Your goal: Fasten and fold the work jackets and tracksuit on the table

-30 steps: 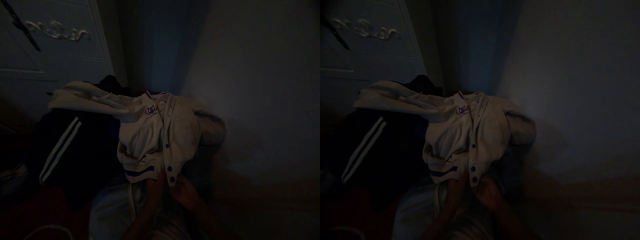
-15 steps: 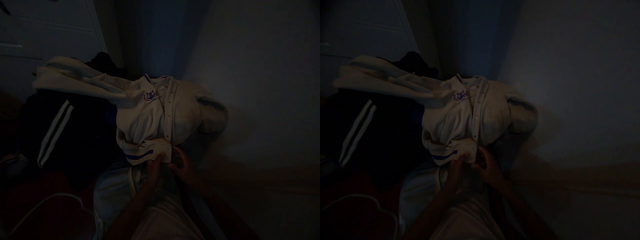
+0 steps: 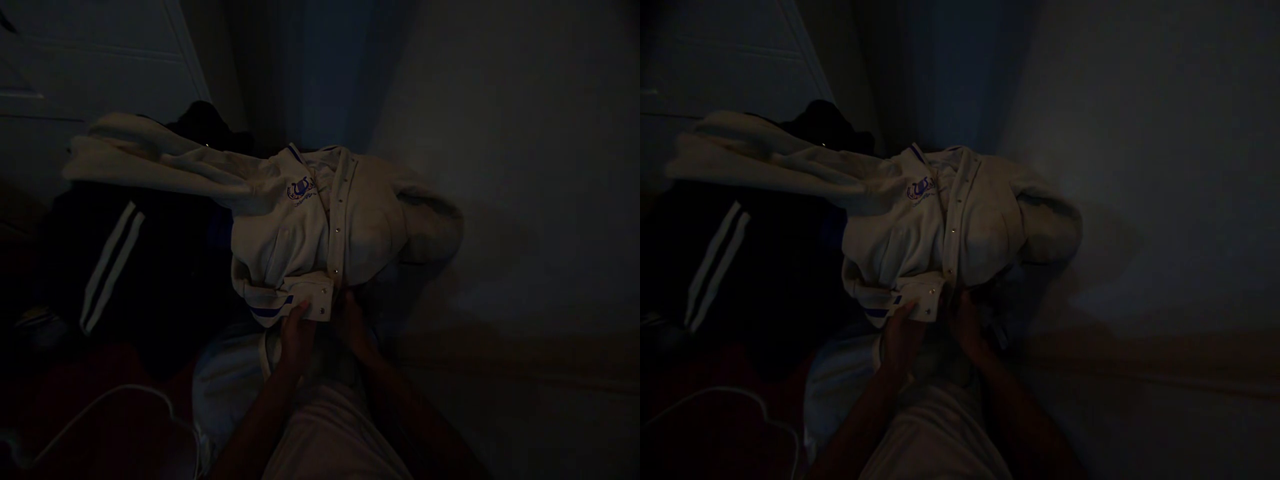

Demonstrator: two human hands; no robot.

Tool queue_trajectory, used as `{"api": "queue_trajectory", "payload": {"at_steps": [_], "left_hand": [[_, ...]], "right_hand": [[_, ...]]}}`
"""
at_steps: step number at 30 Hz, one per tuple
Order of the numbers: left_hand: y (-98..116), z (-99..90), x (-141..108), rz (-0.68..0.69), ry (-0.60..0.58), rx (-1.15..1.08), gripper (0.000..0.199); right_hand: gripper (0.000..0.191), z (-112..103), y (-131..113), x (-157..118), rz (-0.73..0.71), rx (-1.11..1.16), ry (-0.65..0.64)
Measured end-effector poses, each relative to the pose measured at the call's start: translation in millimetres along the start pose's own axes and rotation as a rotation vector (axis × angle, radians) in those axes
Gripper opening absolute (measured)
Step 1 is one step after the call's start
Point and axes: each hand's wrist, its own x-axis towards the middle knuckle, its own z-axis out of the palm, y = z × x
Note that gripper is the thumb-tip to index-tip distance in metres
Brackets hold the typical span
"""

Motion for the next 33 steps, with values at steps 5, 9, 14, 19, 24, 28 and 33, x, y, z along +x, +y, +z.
{"api": "queue_trajectory", "payload": {"at_steps": [5,9,14,19,24,28,33], "left_hand": [[11,-7.3,-3,0.033,0.071,0.250,0.023],[22,-1.4,-12,0.220,0.026,0.481,0.032],[28,11.4,-25,0.362,0.103,0.578,0.036],[35,23.4,-32,0.446,0.091,0.560,0.041],[48,46.2,-26,0.586,0.070,0.539,0.034],[51,55.6,-23,0.632,0.090,0.509,0.032],[55,51.4,-28,0.543,0.014,0.500,0.036]], "right_hand": [[0.041,-23,-18,5,0.058,0.227,-0.168],[0.048,-53,-48,-8,0.275,0.555,-0.225],[0.042,-80,-89,-21,0.261,0.794,-0.159],[0.034,-81,-110,-18,0.147,0.830,-0.091],[0.037,-75,-128,-11,0.000,0.733,0.069],[0.060,-75,-135,-13,-0.169,0.627,0.238],[0.022,-80,-130,-16,-0.464,0.288,0.230]]}}
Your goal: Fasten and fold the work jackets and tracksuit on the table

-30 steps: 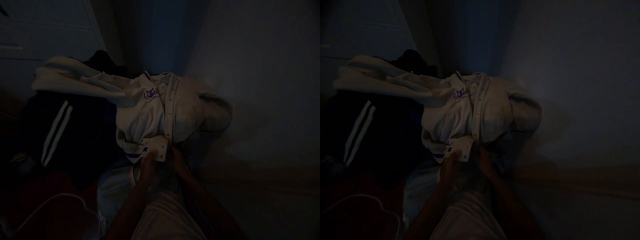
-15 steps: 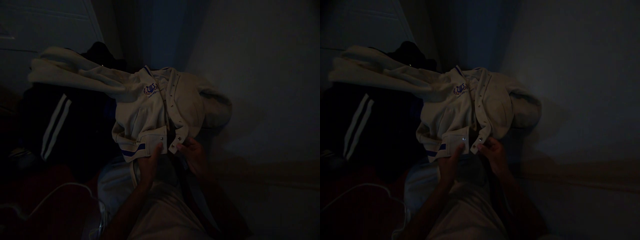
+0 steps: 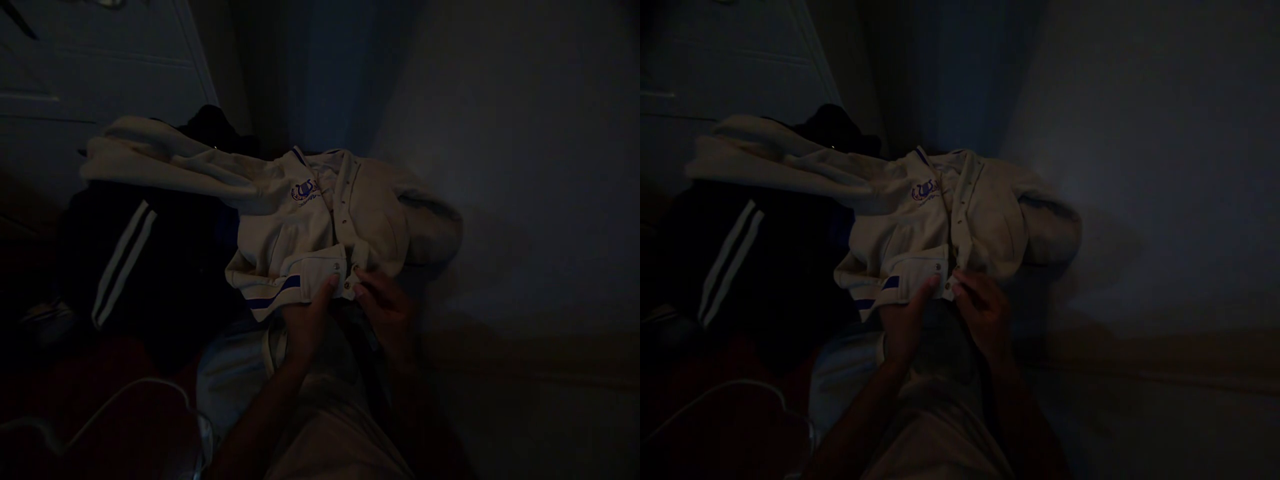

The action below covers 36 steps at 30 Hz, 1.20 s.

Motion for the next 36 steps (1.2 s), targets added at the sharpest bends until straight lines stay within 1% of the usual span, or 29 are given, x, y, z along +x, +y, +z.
{"api": "queue_trajectory", "payload": {"at_steps": [1,5,8,11,13,14,15,17,19,24,28,31,33,36], "left_hand": [[0,-1.8,0,-0.021,-0.021,-0.018,0.036],[-2,-7.1,0,-0.117,-0.051,-0.109,0.037],[-4,-11.9,-2,-0.220,-0.076,-0.176,0.038],[-5,-18.2,-7,-0.300,-0.154,-0.207,0.041],[-3,-21.1,-9,-0.316,-0.222,-0.189,0.042],[-1,-21.6,-9,-0.319,-0.240,-0.170,0.039],[1,-21.5,-9,-0.320,-0.239,-0.148,0.035],[4,-19.8,-9,-0.306,-0.192,-0.110,0.029],[6,-17.6,-10,-0.281,-0.151,-0.071,0.027],[7,-16.0,-16,-0.262,-0.214,-0.050,0.026],[11,-17.3,-21,-0.281,-0.218,-0.107,0.022],[13,-17.7,-23,-0.270,-0.221,-0.095,0.022],[14,-17.8,-24,-0.267,-0.202,-0.090,0.024],[15,-17.9,-25,-0.249,-0.204,-0.097,0.022]], "right_hand": [[0.021,-2,1,1,-0.061,-0.049,-0.051],[0.036,-11,4,8,-0.236,-0.147,-0.218],[0.038,-19,7,14,-0.328,-0.213,-0.289],[0.032,-25,12,17,-0.362,-0.229,-0.327],[0.025,-28,14,18,-0.352,-0.205,-0.326],[0.023,-30,15,18,-0.350,-0.191,-0.315],[0.021,-31,16,18,-0.354,-0.180,-0.301],[0.018,-33,17,18,-0.382,-0.160,-0.274],[0.017,-34,18,18,-0.428,-0.139,-0.278],[0.016,-27,19,25,-0.537,-0.096,-0.292],[0.014,-22,25,27,-0.584,-0.092,-0.253],[0.014,-21,27,25,-0.575,-0.129,-0.247],[0.015,-21,26,25,-0.576,-0.155,-0.244],[0.018,-19,21,26,-0.623,-0.212,-0.219]]}}
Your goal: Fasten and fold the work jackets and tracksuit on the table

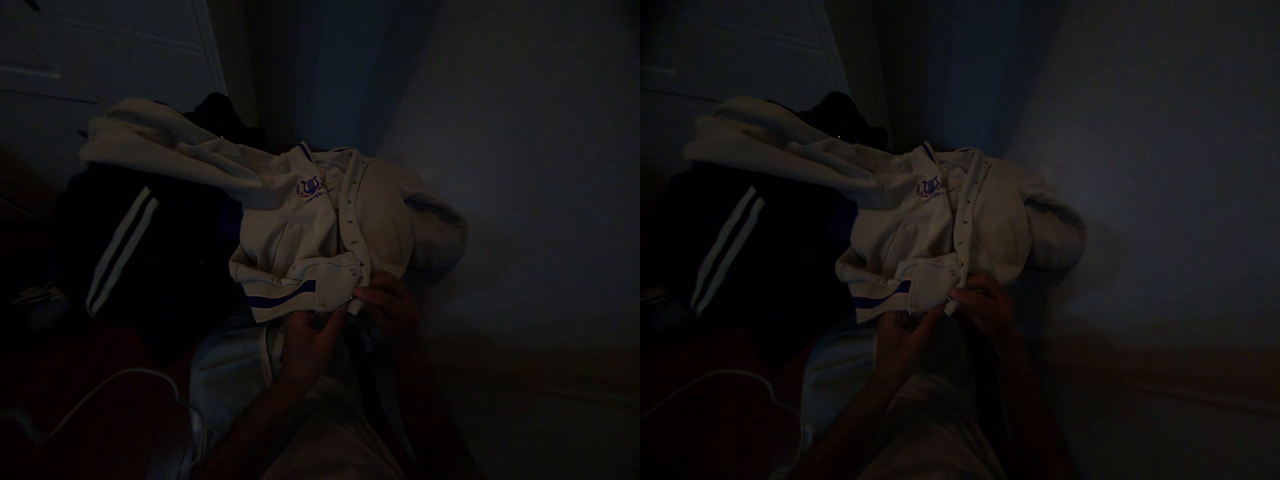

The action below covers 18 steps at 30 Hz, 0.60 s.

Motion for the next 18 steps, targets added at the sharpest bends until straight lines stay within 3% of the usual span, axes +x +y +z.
{"api": "queue_trajectory", "payload": {"at_steps": [5,13,18], "left_hand": [[0,-0.5,0,0.009,0.013,-0.019,0.023],[-3,-2.7,0,0.105,-0.038,0.103,0.021],[-2,-3.2,-4,0.100,-0.053,0.078,0.026]], "right_hand": [[0.018,5,-3,1,-0.040,-0.179,0.094],[0.023,16,-6,-7,0.032,-0.036,0.167],[0.031,16,-12,-5,0.041,-0.066,0.152]]}}
